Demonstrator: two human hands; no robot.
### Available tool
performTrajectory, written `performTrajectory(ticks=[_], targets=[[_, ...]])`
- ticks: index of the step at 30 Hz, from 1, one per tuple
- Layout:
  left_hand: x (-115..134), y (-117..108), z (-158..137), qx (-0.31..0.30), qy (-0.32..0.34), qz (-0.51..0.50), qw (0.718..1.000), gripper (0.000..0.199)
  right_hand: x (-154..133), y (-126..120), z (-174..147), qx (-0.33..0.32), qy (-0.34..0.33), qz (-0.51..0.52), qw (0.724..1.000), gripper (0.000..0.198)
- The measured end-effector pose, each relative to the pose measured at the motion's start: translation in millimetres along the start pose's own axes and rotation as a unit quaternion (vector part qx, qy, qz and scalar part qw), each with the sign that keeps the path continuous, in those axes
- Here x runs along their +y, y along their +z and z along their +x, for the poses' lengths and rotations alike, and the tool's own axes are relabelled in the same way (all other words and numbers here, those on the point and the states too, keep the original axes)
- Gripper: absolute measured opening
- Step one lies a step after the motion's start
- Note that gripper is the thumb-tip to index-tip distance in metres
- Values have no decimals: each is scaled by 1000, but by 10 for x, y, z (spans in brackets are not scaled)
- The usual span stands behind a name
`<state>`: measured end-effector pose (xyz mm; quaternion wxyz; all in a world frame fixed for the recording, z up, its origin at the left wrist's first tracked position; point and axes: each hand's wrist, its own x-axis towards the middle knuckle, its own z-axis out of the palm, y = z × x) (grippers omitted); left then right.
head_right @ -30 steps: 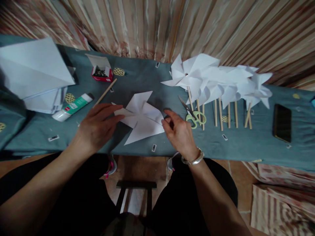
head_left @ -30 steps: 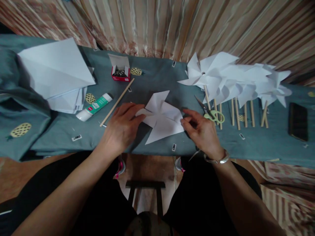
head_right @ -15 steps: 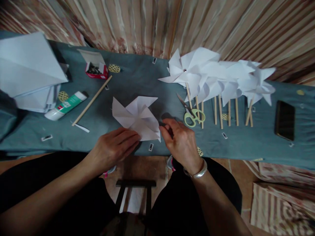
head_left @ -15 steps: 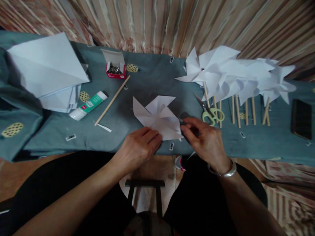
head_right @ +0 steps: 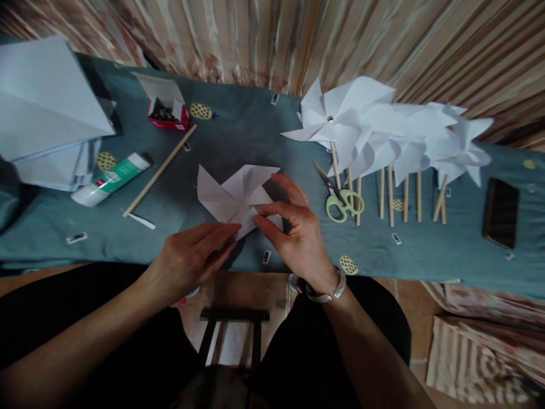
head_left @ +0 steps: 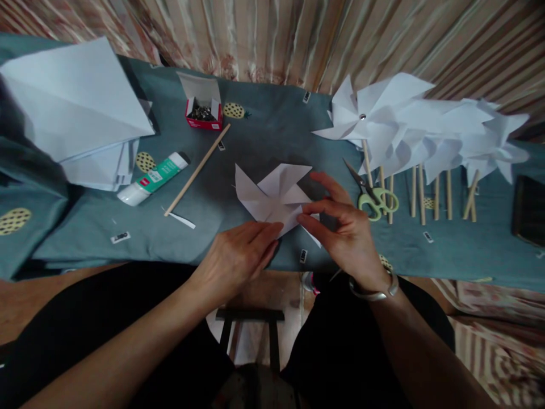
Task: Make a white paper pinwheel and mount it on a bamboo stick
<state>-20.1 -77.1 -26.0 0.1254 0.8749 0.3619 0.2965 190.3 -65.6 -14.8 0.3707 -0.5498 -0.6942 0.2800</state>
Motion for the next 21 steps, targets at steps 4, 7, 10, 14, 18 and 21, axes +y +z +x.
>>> performTrajectory(ticks=[4, 7, 10, 14, 18, 21], targets=[[17, -24, -4, -29, 9, 1, 1000, 31, 53, 122, 33, 25, -24, -54, 998, 5], [31, -36, -4, -49, 27, -1, 998, 25, 63, 196, 41, 29, -50, -91, 994, 6], [33, -38, -8, -54, 25, -1, 998, 20, 47, 237, 46, 20, -70, -113, 991, 8], [19, -34, -14, -52, 23, -1, 998, 22, 24, 267, 50, 20, -83, -145, 986, 11], [13, -32, -11, -54, 17, 3, 998, 21, 27, 299, 43, 32, -87, -166, 982, 13], [17, -30, -1, -54, 18, 3, 998, 21, 37, 310, 39, 37, -83, -167, 982, 10]])
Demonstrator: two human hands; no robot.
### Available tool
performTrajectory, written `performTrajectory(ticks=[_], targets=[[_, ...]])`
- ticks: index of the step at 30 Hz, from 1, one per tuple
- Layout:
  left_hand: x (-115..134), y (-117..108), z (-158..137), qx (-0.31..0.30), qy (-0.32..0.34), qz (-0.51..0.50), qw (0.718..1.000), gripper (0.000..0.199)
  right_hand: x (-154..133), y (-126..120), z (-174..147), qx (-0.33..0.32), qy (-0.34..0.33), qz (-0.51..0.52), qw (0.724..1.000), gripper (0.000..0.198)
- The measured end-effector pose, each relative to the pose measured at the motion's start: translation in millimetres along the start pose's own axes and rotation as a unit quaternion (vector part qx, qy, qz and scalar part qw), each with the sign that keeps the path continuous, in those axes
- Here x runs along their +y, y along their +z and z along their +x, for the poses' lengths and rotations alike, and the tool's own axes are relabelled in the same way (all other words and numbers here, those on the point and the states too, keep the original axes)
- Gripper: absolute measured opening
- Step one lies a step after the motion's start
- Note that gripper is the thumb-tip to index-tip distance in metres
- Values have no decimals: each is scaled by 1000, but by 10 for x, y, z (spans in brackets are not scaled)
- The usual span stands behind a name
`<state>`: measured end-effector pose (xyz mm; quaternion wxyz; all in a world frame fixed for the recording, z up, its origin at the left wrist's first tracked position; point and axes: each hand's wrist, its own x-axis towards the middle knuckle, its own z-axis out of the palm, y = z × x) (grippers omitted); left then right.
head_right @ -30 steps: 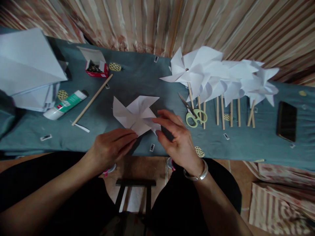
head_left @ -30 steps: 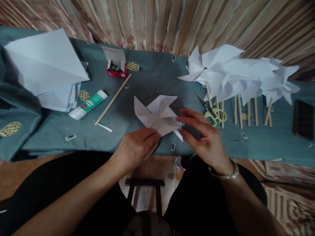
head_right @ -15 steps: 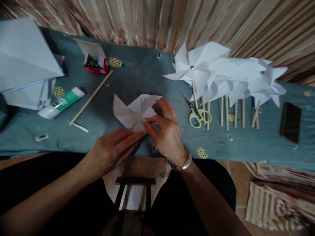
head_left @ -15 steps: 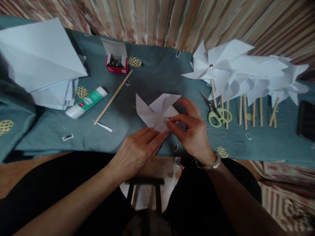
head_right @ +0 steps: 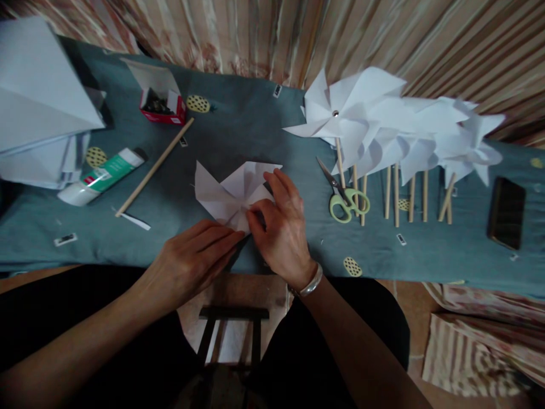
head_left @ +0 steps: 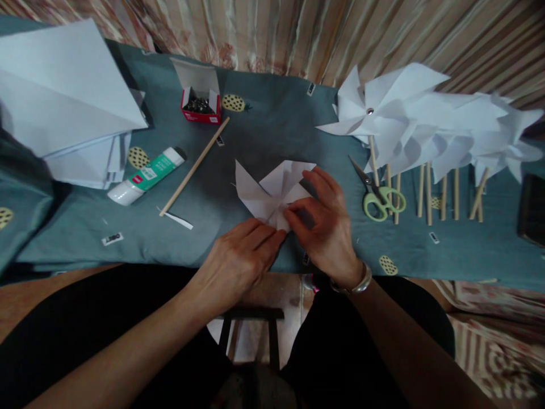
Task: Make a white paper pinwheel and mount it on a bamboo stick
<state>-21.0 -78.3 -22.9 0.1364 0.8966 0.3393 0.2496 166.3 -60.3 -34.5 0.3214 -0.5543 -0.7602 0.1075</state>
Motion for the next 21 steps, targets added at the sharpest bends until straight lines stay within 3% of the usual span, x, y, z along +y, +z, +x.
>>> performTrajectory(ticks=[21], targets=[[7, 20, -35, -16, 8, 14, 1000, 21, 12, 30, -39, 8, -54, -29, 998, 15]])
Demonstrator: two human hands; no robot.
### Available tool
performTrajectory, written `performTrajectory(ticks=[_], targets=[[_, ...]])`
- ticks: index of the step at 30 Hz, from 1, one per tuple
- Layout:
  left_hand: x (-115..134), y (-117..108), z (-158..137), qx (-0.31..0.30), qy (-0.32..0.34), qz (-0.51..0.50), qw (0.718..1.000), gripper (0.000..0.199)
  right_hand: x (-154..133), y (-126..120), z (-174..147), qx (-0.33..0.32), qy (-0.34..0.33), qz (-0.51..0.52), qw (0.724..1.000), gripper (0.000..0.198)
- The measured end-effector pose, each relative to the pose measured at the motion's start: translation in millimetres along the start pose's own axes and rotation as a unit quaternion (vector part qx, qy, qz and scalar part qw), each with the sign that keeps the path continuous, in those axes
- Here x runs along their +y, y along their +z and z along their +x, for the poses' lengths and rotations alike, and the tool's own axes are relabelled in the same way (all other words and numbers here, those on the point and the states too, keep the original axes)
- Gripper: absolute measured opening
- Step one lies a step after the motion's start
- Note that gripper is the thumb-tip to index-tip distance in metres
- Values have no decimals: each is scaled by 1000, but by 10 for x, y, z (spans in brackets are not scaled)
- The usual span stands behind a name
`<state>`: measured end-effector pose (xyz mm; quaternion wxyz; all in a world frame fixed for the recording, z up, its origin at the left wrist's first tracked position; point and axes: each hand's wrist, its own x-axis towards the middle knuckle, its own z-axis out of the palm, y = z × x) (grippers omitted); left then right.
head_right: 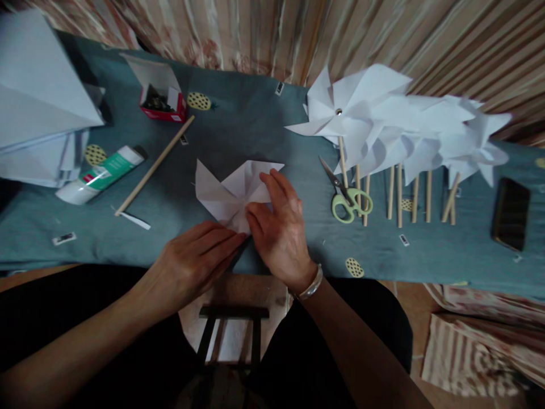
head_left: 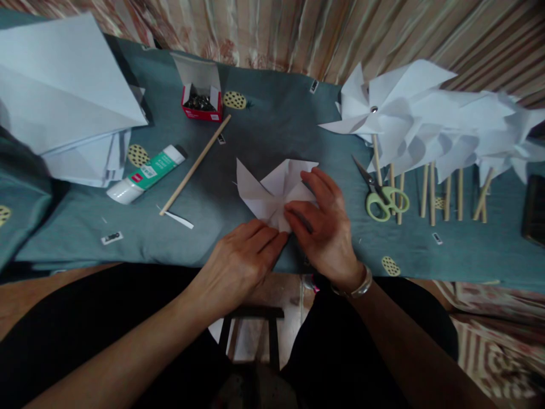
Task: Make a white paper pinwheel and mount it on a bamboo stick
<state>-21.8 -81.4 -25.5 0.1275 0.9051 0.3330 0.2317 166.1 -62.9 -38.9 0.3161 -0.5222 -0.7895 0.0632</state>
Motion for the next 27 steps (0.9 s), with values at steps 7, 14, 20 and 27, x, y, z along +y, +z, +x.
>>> performTrajectory(ticks=[7, 14, 20, 27], targets=[[6, -17, 2, -11, -1, 0, 1000, 20, -17, 11, -24, -19, -8, -21, 1000, 20], [4, -36, 12, -14, -3, -5, 1000, 20, -41, 2, -39, -41, 10, -28, 999, 23], [0, -30, 22, -16, -2, -7, 1000, 20, -71, 23, -46, -39, 31, -31, 998, 24], [-3, -35, 36, -22, -6, -11, 1000, 19, -87, 18, -69, -64, 9, -57, 996, 27]])
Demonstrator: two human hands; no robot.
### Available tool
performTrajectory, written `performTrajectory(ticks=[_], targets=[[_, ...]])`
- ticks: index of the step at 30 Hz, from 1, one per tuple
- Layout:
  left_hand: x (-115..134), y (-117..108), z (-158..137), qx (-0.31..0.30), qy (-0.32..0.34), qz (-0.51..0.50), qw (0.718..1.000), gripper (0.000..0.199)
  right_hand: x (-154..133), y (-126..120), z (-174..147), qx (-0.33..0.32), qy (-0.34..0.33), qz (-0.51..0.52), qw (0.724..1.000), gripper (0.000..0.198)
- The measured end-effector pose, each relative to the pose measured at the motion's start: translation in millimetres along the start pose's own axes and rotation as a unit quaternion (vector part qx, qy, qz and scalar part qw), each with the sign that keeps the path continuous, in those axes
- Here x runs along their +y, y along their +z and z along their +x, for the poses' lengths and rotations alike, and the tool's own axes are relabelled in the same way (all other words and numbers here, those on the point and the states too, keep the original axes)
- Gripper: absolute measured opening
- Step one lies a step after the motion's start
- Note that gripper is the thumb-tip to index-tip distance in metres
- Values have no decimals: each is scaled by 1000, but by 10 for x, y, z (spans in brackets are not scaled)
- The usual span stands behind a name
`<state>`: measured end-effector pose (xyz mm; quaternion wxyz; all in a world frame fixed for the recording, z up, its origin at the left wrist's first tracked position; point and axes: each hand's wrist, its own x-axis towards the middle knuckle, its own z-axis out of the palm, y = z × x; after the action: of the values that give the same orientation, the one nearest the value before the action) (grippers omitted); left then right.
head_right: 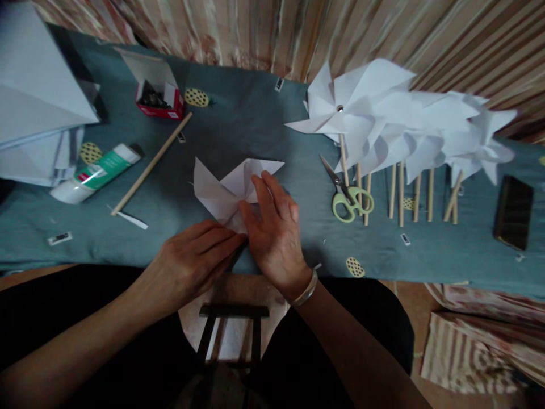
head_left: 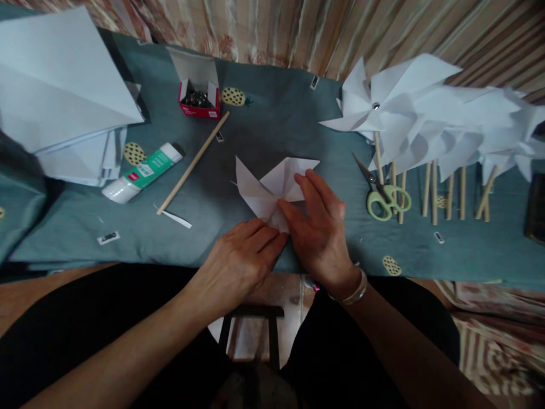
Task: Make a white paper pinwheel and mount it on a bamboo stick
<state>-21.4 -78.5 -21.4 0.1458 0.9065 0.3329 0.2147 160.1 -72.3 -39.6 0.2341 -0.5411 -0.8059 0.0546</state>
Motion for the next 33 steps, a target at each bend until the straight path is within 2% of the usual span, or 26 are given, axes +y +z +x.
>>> performTrajectory(ticks=[8, 13, 15, 17, 19, 20, 21, 24, 26, 27, 29, 33], targets=[[9, -13, 7, -12, -5, -4, 1000, 20, -79, 36, -64, -10, -16, -37, 999, 31], [-41, -68, -38, 56, -9, -61, 997, 18, -51, 5, -83, -42, -13, -21, 999, 38], [-110, -132, -74, 86, -45, -101, 990, 16, -46, -13, -67, -55, -18, -19, 998, 39], [-190, -197, -110, 91, -134, -135, 978, 15, -40, -23, -46, -60, -28, -18, 998, 40], [-254, -240, -132, 92, -254, -197, 943, 18, -29, -24, -27, -54, -39, -13, 998, 41], [-272, -250, -135, 92, -313, -245, 913, 23, -21, -23, -19, -52, -43, -8, 998, 41], [-281, -253, -131, 109, -362, -311, 872, 31, -13, -23, -13, -51, -46, -3, 998, 42], [-260, -237, -93, 146, -430, -493, 742, 58, 6, -36, 6, -56, -53, 7, 997, 43], [-226, -222, -62, 170, -445, -564, 675, 68, 12, -60, 22, -62, -58, 6, 996, 43], [-208, -217, -48, 178, -446, -588, 650, 70, 13, -75, 30, -66, -59, 4, 996, 43], [-180, -212, -28, 192, -447, -616, 620, 69, 16, -104, 42, -72, -59, 5, 996, 45], [-157, -205, 9, 193, -454, -636, 593, 73, 26, -120, 45, -67, -59, 19, 996, 50]])
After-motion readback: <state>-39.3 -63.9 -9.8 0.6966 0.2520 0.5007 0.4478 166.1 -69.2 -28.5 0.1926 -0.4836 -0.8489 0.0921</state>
